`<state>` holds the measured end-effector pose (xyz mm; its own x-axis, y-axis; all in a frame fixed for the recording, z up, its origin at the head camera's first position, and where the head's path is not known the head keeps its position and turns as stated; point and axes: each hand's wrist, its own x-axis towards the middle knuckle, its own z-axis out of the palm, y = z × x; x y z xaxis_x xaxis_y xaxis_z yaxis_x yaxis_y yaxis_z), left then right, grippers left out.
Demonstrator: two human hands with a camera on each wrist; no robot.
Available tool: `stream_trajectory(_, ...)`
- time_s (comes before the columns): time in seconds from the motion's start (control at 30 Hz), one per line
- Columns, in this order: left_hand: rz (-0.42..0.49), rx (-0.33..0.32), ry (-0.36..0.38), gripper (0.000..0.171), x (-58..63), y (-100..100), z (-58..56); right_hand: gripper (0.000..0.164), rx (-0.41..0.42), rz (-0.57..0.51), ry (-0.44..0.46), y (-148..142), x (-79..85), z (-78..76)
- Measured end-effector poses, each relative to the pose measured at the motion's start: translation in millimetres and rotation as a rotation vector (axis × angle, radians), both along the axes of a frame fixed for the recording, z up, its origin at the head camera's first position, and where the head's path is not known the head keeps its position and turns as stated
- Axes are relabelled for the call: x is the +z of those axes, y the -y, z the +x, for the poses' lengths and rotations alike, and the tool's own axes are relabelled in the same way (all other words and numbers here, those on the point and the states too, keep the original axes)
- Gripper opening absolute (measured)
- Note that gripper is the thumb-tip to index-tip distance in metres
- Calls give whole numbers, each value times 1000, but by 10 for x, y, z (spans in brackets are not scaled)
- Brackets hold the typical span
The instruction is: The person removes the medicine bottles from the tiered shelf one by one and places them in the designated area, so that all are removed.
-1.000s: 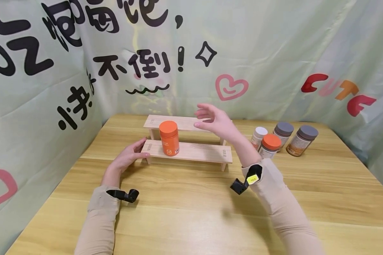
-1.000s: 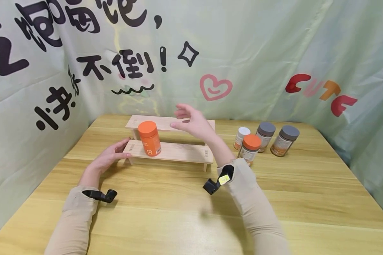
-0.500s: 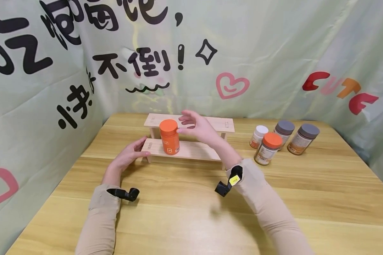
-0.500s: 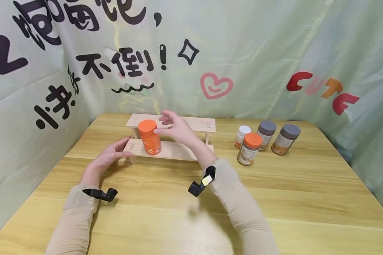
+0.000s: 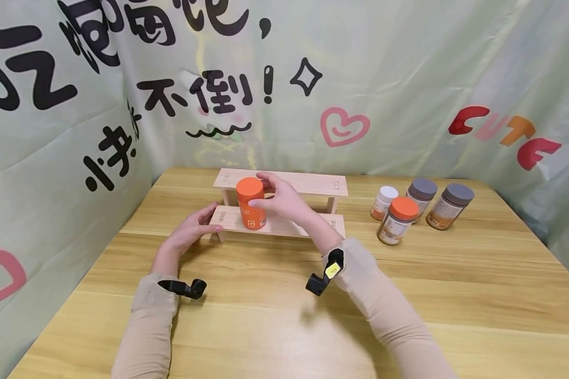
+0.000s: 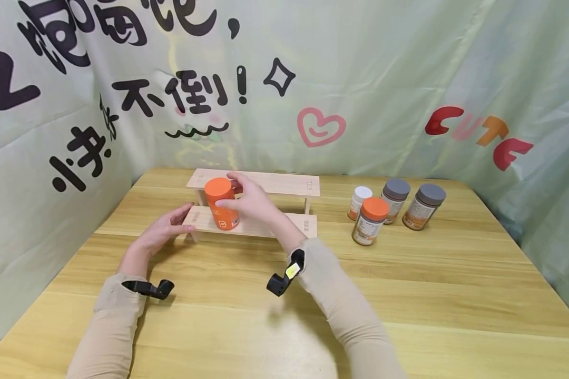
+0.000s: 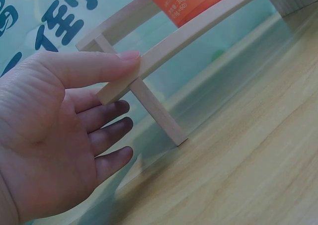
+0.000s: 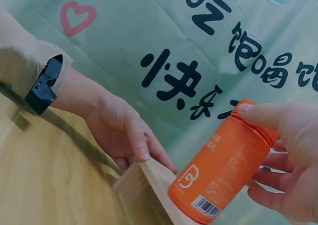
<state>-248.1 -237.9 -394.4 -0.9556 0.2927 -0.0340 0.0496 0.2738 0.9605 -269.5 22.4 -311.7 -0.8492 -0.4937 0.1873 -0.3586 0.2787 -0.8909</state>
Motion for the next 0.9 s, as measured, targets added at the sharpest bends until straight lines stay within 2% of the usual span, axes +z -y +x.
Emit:
stream_trajectory(0.3,18,4,10,83,2,4,18,62,-34,52,-58,87,-5,40)
stream_trajectory(0.57,-2,-4,-2,82,13,-2,14,58,-63,49,-58,48,-3,79)
stream_trajectory(0.9,14,-8,4,82,33,-17,7,60,-78,39,-50,-84,91,108)
